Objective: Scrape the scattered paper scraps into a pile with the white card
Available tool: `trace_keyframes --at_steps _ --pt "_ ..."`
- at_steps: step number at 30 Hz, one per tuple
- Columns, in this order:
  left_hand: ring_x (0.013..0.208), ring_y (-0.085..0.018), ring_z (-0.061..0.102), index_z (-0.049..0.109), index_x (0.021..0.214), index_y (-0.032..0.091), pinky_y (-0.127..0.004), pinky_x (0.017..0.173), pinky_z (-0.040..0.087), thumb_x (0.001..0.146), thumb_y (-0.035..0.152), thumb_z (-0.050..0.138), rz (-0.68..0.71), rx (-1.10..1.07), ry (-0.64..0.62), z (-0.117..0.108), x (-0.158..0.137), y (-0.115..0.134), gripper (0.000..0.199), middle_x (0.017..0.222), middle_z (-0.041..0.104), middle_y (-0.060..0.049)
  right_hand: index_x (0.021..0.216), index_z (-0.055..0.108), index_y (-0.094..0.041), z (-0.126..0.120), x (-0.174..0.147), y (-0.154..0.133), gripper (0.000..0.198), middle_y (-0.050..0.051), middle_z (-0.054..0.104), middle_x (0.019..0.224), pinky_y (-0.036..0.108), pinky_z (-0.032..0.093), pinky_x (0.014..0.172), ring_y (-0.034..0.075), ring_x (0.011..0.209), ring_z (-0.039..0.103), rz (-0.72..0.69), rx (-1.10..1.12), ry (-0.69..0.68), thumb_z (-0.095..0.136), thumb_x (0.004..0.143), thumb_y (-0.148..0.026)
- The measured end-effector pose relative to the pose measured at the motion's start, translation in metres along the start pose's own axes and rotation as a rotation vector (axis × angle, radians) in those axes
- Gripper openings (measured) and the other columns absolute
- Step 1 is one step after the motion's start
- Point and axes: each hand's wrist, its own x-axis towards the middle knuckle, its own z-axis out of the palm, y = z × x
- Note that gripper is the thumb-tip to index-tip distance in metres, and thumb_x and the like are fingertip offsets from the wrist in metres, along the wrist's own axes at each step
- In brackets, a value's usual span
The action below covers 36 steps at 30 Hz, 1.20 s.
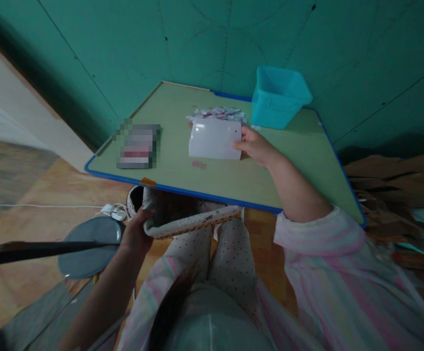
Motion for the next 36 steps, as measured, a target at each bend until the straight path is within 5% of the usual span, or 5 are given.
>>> trace_keyframes --at_steps 11,20,29,36 --pt "0.046 -0.015 0.058 0.065 0.083 0.017 -0.022 0.036 0.044 0.051 0.013 0.058 -0.015 -0.020 0.000 0.001 0.000 -0.006 0.032 0.060 0.068 0.001 0.098 0.051 -0.020 -0.005 -0.001 -0.003 0.035 0.004 0.062 0.090 0.041 0.048 0.074 0.021 0.089 0.057 -0.045 -0.006 0.005 0.057 0.063 -0.013" --pt "0.054 -0.015 0.060 0.062 0.085 0.017 -0.021 0.041 0.045 0.053 0.011 0.057 -0.037 -0.018 -0.008 0.000 -0.003 -0.011 0.033 0.062 0.067 0.003 0.095 0.050 -0.022 -0.006 0.001 -0.002 0.035 0.001 0.061 0.091 0.040 0.050 0.073 0.018 0.083 0.057 -0.054 0.015 0.043 0.056 0.062 -0.011" --pt "0.042 -0.013 0.055 0.062 0.079 0.015 -0.022 0.036 0.042 0.051 0.012 0.058 -0.063 -0.005 0.001 0.003 -0.008 -0.014 0.028 0.056 0.065 0.002 0.104 0.041 -0.028 -0.011 -0.004 -0.012 0.051 0.000 0.055 0.111 0.037 0.052 0.072 0.017 0.091 0.056 -0.116 0.207 0.026 0.056 0.058 -0.014" --pt "0.053 -0.015 0.061 0.062 0.079 0.016 -0.022 0.044 0.046 0.047 0.013 0.060 -0.092 0.004 0.025 0.007 -0.014 -0.019 0.033 0.058 0.066 0.003 0.098 0.041 -0.024 -0.004 -0.006 -0.013 0.049 0.001 0.053 0.107 0.030 0.051 0.063 0.013 0.081 0.055 0.022 0.247 -0.015 0.054 0.054 -0.007"
